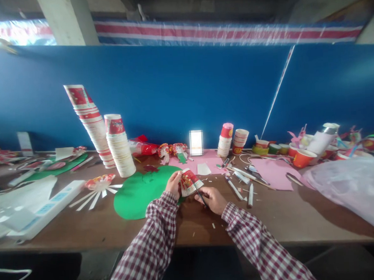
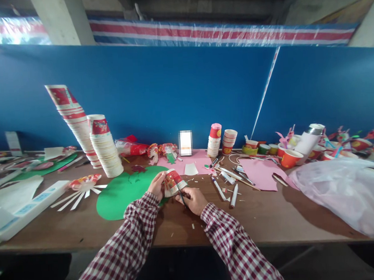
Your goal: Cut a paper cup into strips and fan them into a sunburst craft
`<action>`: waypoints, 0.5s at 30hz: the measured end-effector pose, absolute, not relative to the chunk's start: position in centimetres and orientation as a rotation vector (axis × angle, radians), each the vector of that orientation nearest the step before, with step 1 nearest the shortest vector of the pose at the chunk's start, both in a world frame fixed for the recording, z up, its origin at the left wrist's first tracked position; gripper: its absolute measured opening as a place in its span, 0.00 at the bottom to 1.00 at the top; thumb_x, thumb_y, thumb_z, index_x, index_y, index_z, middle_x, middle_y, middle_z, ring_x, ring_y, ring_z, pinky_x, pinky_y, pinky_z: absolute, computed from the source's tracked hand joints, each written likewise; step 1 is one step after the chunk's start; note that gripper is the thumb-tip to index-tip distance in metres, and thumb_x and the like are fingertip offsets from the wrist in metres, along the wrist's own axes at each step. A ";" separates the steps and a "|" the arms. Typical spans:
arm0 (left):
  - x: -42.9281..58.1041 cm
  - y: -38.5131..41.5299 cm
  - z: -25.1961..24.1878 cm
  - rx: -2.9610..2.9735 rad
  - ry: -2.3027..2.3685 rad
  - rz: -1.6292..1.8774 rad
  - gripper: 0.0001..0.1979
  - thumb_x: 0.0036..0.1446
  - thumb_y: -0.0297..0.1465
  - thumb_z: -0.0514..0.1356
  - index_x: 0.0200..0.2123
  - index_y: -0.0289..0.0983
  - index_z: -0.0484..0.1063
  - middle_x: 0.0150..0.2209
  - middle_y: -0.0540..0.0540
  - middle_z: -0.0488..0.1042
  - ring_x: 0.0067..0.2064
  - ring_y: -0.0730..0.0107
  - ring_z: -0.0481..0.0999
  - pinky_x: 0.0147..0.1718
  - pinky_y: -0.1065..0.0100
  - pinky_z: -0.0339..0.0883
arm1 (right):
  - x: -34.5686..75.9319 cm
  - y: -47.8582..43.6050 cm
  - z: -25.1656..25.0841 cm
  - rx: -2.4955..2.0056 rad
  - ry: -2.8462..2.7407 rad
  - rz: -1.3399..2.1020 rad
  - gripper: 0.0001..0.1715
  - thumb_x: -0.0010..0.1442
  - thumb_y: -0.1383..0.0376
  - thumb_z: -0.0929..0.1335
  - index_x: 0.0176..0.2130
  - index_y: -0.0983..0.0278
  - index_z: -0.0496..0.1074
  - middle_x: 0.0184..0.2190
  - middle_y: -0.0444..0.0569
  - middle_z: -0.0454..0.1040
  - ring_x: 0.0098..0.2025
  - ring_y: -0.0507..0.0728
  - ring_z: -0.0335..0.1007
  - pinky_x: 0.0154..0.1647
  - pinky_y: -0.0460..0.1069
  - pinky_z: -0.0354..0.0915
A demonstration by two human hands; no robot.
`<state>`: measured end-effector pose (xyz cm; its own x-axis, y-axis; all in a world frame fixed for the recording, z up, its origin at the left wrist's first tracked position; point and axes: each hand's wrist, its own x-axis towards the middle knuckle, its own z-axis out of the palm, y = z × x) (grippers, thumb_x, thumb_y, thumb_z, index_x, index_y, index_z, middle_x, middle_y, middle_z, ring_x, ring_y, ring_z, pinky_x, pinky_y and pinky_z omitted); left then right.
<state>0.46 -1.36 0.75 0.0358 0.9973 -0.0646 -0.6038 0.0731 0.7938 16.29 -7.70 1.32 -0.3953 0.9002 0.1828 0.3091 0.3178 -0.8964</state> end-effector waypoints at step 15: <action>0.7 -1.3 0.6 0.761 0.753 1.397 0.18 0.36 0.39 0.67 0.27 0.35 0.65 0.19 0.53 0.69 0.20 0.75 0.69 0.22 0.71 0.65 | 16.2 -7.6 1.0 -1.101 -1.770 1.087 0.20 0.50 0.52 0.67 0.29 0.68 0.70 0.19 0.43 0.66 0.19 0.49 0.60 0.19 0.44 0.57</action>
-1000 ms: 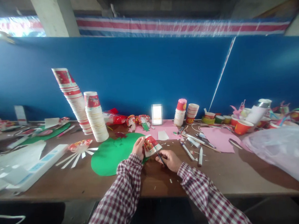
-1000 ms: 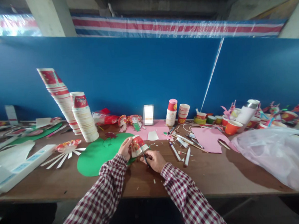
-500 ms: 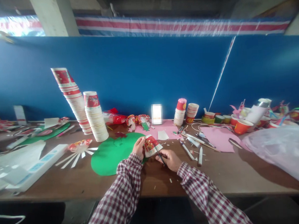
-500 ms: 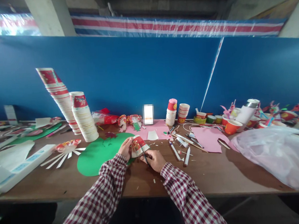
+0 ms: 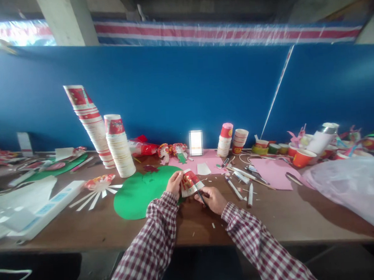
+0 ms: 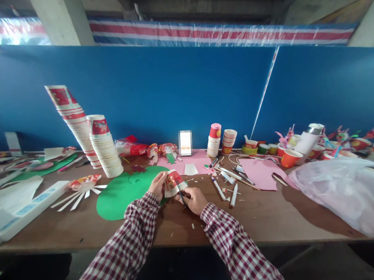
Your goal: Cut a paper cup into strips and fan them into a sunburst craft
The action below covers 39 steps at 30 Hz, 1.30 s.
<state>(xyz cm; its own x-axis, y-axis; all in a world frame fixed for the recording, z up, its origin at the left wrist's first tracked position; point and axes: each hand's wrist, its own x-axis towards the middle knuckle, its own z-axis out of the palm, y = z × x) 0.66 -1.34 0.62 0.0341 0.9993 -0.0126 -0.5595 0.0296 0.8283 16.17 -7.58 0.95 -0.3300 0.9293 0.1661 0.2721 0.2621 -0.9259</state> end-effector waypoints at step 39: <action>-0.5 -0.6 0.8 0.539 0.695 1.560 0.13 0.48 0.38 0.61 0.34 0.36 0.68 0.28 0.47 0.74 0.29 0.66 0.74 0.34 0.60 0.69 | 16.5 -7.1 0.1 -1.208 -1.884 0.979 0.20 0.50 0.53 0.68 0.35 0.67 0.72 0.24 0.47 0.73 0.24 0.51 0.66 0.22 0.44 0.61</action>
<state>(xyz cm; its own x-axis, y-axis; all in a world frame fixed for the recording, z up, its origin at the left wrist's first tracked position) -0.51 -0.55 0.75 -0.1076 0.9924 -0.0591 -0.7078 -0.0347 0.7056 16.51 -7.07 0.13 -0.3339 0.9312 0.1464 0.4157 0.2849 -0.8638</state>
